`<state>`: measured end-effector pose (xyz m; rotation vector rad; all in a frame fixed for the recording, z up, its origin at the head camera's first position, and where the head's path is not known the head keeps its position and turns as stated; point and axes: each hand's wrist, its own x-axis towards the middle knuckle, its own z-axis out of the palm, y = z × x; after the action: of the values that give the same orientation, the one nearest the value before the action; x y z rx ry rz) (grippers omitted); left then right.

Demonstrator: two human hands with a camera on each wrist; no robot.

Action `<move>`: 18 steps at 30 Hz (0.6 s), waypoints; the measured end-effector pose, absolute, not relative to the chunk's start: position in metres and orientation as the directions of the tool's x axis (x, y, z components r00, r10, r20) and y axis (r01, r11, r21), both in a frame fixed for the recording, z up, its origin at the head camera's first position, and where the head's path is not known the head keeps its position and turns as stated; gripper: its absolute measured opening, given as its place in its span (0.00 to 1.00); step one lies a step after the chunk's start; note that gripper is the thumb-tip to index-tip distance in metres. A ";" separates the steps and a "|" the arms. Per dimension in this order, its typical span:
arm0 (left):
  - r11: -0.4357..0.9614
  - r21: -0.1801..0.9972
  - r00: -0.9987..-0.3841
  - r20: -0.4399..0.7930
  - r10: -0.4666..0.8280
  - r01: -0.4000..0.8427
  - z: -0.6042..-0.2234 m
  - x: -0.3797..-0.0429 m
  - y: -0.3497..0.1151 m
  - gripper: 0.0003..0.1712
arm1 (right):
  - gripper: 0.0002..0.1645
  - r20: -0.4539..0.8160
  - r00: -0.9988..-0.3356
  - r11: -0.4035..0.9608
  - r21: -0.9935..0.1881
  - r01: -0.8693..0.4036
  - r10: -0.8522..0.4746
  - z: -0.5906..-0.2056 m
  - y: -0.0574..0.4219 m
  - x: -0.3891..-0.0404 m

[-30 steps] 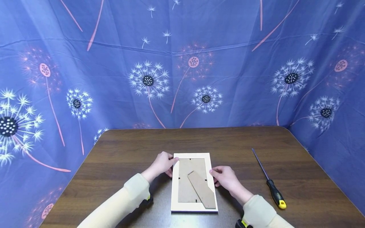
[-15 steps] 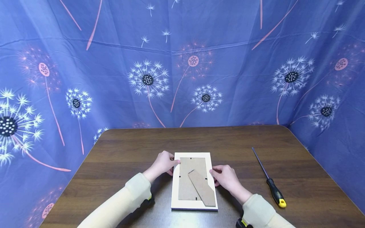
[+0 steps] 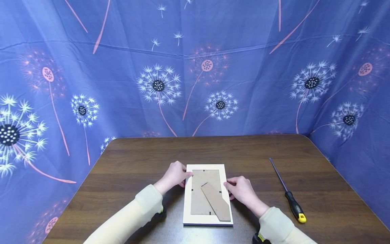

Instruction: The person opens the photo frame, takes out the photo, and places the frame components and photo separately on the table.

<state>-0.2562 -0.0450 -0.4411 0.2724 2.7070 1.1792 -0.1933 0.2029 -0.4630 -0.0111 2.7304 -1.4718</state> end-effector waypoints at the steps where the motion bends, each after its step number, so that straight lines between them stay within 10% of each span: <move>1: 0.675 0.731 -0.968 -0.086 0.236 0.099 -0.441 -0.256 -0.045 0.10 | 0.17 -0.030 -0.999 0.554 -0.832 0.009 -0.029 -0.463 0.203 -0.193; 18: 0.745 0.654 -0.968 -0.078 0.237 0.130 -0.441 -0.256 -0.045 0.16 | 0.16 -0.029 -0.999 0.598 -0.802 -0.002 -0.042 -0.463 0.203 -0.198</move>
<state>-0.2561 -0.0450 -0.4407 0.2946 2.7873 1.0267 -0.1980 0.2032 -0.4625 -0.0379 2.7683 -1.3888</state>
